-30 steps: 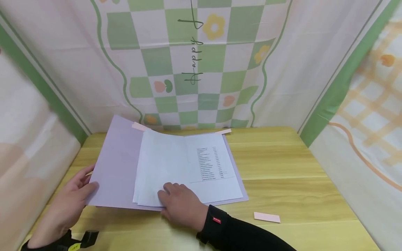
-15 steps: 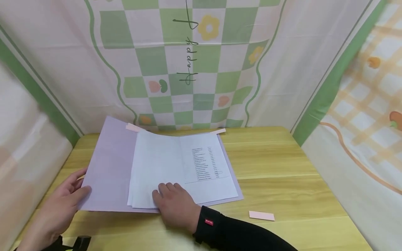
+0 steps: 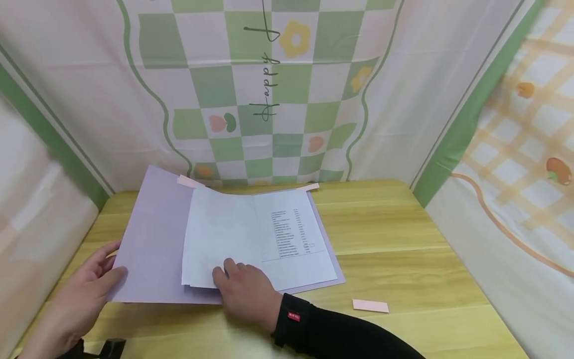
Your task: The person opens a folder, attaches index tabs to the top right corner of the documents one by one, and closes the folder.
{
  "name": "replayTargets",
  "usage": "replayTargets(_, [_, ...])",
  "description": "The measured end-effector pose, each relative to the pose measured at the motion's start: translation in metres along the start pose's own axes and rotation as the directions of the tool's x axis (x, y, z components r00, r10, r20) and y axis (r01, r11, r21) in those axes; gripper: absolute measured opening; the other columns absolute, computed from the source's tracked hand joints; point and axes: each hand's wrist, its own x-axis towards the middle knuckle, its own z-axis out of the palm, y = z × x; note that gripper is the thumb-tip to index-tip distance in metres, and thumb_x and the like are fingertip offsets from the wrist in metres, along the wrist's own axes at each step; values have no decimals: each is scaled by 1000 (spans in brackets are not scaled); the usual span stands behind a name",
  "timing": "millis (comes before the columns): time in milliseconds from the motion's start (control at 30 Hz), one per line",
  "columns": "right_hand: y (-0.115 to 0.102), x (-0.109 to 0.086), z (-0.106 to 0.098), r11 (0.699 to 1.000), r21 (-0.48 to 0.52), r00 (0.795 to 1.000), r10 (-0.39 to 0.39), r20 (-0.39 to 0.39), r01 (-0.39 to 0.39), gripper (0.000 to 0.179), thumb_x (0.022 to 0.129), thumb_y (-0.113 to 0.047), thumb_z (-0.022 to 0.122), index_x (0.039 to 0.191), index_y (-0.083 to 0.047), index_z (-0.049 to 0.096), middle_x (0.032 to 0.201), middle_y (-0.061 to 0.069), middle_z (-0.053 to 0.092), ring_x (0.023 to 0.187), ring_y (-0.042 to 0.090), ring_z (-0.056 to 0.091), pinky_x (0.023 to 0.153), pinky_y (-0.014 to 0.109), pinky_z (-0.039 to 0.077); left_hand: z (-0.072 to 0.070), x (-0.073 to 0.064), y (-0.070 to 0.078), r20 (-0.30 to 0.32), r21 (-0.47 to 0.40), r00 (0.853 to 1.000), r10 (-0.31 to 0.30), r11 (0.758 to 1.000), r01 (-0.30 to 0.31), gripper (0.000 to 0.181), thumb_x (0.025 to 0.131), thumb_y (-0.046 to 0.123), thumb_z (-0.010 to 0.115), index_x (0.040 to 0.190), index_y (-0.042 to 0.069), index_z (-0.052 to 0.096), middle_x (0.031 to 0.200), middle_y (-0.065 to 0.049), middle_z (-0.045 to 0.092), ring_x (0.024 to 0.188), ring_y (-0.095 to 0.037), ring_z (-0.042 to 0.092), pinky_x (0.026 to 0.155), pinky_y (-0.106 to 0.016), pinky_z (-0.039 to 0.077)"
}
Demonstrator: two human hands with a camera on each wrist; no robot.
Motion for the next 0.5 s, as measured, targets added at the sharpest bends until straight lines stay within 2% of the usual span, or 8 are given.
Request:
replayTargets(67, [0,-1,0,1000,27,1000,-9,-27,10,12,95,-14,55,106,-12,51,79,-2,40,53,8,35,43,18,28,-1,0,-1,2,-4,1000,4,1000,-4,59,106,2,41,154,-8,7,116,4,57,92,-15,66,71,-31,55])
replayTargets(133, [0,-2,-1,998,54,997,-22,-68,26,32,94,-12,58,125,-14,50,88,0,47,54,8,39,42,18,29,-1,0,0,4,-1,1000,-1,1000,1,60,106,2,41,154,-8,7,115,5,57,91,-15,66,71,-30,55])
replayTargets(200, [0,-3,-2,996,73,994,-35,-106,43,58,91,-11,61,144,-21,42,104,5,53,57,9,44,42,18,32,-2,0,0,5,-5,1000,-3,1000,3,60,106,2,41,153,-9,7,114,6,58,90,-15,67,70,-31,55])
replayTargets(233, [1,-3,-2,995,83,992,-39,-116,49,69,88,-10,64,150,-25,37,113,8,52,59,10,46,43,18,33,-2,0,0,6,-8,1000,-1,1000,1,59,106,2,41,153,-9,7,113,7,59,90,-16,67,70,-31,55])
replayTargets(300, [3,-4,-4,995,79,990,-48,-135,59,81,84,-9,68,154,-30,34,126,13,50,60,12,49,43,19,35,-2,1,-1,9,-16,1000,0,1000,0,59,106,1,42,153,-8,7,111,8,60,89,-16,67,69,-31,55])
replayTargets(367, [4,-4,-6,997,54,987,-54,-150,62,77,82,-8,68,150,-30,40,131,15,48,59,12,51,43,19,37,-2,1,-2,13,-9,1000,6,1000,-6,59,106,3,42,154,-8,8,112,8,60,90,-17,67,70,-31,55])
replayTargets(500, [8,-4,-10,997,-43,985,-66,-160,60,51,91,-11,57,141,-12,53,133,13,53,64,9,61,47,19,47,-4,2,-4,17,27,1000,8,1000,-8,60,107,6,41,155,-6,8,116,10,58,93,-16,66,72,-31,55])
